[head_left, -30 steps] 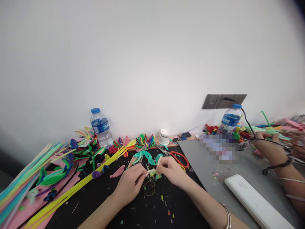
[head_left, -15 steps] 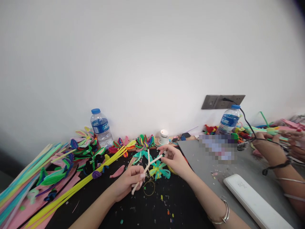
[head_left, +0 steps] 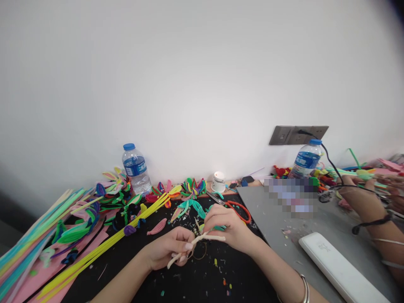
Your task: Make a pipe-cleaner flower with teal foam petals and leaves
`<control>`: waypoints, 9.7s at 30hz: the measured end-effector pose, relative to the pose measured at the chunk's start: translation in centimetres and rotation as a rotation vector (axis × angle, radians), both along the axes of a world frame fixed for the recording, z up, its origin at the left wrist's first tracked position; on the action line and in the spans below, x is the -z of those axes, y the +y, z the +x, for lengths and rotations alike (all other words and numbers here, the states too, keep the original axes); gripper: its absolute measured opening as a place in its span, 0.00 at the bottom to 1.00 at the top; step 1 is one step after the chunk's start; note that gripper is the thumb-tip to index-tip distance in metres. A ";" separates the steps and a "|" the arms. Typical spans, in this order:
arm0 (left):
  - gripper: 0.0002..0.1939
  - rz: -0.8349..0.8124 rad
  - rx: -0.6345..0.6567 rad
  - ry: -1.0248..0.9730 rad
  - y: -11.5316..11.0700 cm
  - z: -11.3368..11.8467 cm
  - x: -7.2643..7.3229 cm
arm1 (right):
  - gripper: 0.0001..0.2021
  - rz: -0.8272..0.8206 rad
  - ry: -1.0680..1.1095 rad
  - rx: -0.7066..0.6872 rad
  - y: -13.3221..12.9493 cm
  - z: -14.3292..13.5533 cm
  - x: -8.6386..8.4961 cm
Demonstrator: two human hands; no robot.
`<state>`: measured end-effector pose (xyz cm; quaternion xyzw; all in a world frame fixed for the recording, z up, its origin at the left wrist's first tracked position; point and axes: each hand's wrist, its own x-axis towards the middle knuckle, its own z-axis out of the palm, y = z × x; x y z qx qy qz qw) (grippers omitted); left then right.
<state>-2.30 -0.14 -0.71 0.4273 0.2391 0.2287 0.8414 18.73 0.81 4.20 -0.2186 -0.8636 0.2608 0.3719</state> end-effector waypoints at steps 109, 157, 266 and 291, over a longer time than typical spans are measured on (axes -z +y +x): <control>0.10 -0.057 -0.023 -0.129 0.2 -0.2 -0.4 | 0.11 0.247 -0.220 0.172 -0.6 0.2 -0.1; 0.13 0.879 -0.406 0.612 0.2 0.9 -0.4 | 0.03 -0.565 0.017 0.372 0.9 -0.7 1.8; 0.16 0.228 -0.268 0.118 -0.3 1.2 -0.3 | 0.16 -0.095 -0.067 0.111 0.2 -0.4 0.7; 0.16 0.465 -0.366 0.312 -0.4 1.5 0.0 | 0.10 -0.492 0.025 0.256 0.1 -1.1 1.8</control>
